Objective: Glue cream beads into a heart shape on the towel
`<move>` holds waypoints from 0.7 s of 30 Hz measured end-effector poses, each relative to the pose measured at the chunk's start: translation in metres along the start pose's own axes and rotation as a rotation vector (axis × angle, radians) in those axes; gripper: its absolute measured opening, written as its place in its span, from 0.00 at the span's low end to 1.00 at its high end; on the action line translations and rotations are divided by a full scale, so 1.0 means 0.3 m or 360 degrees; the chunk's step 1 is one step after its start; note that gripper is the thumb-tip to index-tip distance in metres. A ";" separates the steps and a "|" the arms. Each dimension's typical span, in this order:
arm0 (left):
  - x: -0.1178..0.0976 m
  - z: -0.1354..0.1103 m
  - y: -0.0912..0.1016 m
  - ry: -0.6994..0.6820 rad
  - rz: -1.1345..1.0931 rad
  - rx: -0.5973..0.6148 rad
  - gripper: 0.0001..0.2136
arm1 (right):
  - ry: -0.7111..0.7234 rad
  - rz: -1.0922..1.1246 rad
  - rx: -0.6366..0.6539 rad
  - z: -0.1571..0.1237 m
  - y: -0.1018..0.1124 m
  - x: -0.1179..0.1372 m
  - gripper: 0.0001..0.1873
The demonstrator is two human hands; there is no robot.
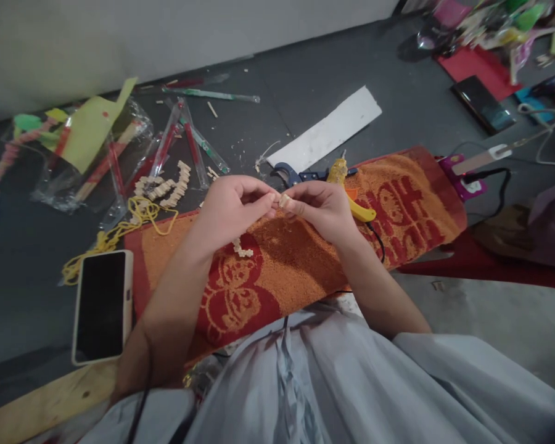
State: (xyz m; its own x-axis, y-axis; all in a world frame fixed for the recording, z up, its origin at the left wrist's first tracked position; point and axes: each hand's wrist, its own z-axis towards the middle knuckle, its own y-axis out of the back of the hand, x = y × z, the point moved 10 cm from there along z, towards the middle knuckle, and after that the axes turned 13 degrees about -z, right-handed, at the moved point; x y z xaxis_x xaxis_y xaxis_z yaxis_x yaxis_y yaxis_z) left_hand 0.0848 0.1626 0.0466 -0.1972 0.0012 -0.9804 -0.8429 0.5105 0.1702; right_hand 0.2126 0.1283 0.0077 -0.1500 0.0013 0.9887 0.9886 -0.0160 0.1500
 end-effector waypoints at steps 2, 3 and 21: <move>0.003 -0.002 -0.004 0.0023 0.0013 -0.0006 0.08 | -0.0008 0.0003 -0.0008 -0.003 0.003 -0.004 0.21; 0.006 -0.003 -0.006 0.0037 0.0025 -0.0016 0.08 | -0.0008 0.0005 -0.0006 -0.003 0.003 -0.006 0.21; -0.005 -0.014 -0.029 -0.0041 0.0185 0.0048 0.05 | 0.0062 -0.0226 0.0047 -0.029 0.014 0.011 0.20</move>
State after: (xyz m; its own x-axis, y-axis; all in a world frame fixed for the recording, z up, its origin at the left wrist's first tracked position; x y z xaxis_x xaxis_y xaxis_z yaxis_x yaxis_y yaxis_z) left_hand 0.0905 0.1546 0.0469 -0.2794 0.0835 -0.9565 -0.7996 0.5313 0.2800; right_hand 0.2163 0.1196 0.0115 -0.2881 -0.0371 0.9569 0.9574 0.0108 0.2886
